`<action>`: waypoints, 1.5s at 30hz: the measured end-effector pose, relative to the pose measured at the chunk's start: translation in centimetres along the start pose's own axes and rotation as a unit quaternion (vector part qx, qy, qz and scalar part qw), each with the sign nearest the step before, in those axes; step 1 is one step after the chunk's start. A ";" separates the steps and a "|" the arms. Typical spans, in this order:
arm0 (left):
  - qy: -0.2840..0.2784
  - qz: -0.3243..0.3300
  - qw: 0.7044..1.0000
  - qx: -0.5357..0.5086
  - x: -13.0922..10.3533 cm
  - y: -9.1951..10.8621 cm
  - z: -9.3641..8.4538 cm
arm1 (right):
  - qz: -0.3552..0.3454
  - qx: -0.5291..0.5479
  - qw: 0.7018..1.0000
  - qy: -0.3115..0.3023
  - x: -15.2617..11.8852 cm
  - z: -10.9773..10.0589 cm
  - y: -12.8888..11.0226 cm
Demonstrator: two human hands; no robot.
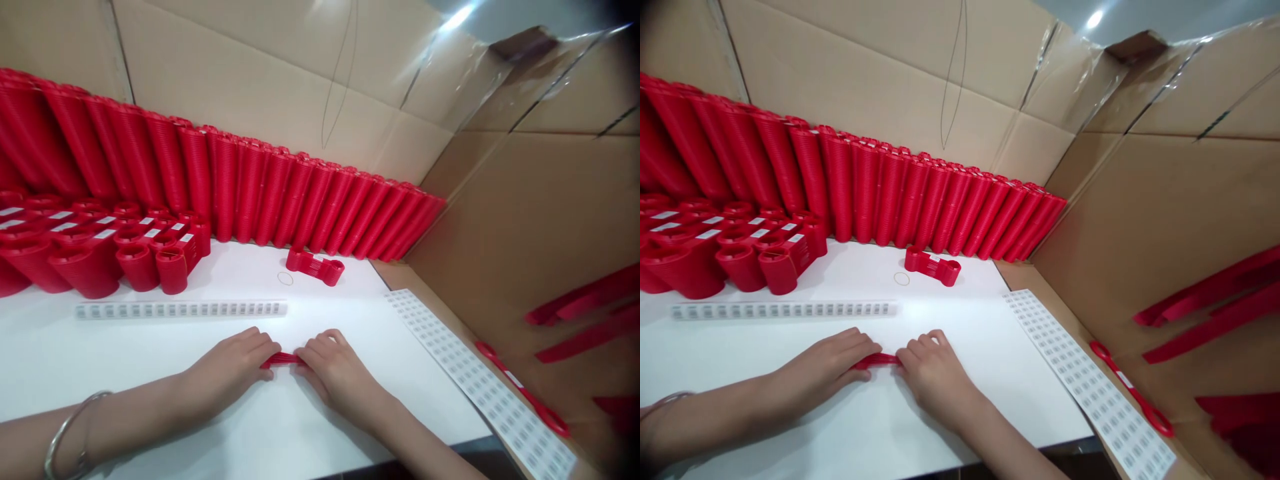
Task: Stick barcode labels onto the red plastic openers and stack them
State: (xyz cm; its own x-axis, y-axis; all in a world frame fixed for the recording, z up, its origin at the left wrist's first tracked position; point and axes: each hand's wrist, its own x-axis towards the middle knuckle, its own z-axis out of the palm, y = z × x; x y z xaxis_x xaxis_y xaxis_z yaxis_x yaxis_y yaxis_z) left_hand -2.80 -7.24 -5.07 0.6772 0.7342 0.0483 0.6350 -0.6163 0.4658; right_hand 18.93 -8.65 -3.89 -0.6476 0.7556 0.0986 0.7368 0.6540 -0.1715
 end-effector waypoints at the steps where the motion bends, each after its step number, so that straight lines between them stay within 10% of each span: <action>1: -0.001 -0.006 1.000 -0.007 -0.1 0.1 -0.1 | 0.002 -0.017 1.000 -0.009 0.4 0.1 -0.2; 11: 0.042 0.003 0.997 -0.070 3.7 -0.1 -3.4 | 0.063 -0.060 0.996 0.000 3.5 -2.1 -0.3; 26: -0.075 0.062 0.995 -0.039 18.7 -4.2 -13.4 | 0.153 -0.141 0.977 -0.043 12.2 -9.2 9.8; 36: -0.077 -0.015 0.996 -0.041 21.4 -5.2 -11.1 | 0.172 -0.032 0.968 -0.182 15.4 -8.4 13.3; 45: -0.004 -0.038 0.989 -0.142 21.9 -6.8 -9.0 | 0.220 0.030 0.964 -0.147 13.3 -7.7 14.5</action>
State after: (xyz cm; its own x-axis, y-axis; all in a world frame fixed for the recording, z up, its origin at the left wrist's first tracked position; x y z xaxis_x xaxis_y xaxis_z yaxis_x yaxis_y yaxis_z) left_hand 4.30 15.59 0.80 0.6350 0.7725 -0.0029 0.5548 -0.4534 0.6976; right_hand 22.49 11.23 2.47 -0.3085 0.9101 -0.2766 0.9458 0.2626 -0.1908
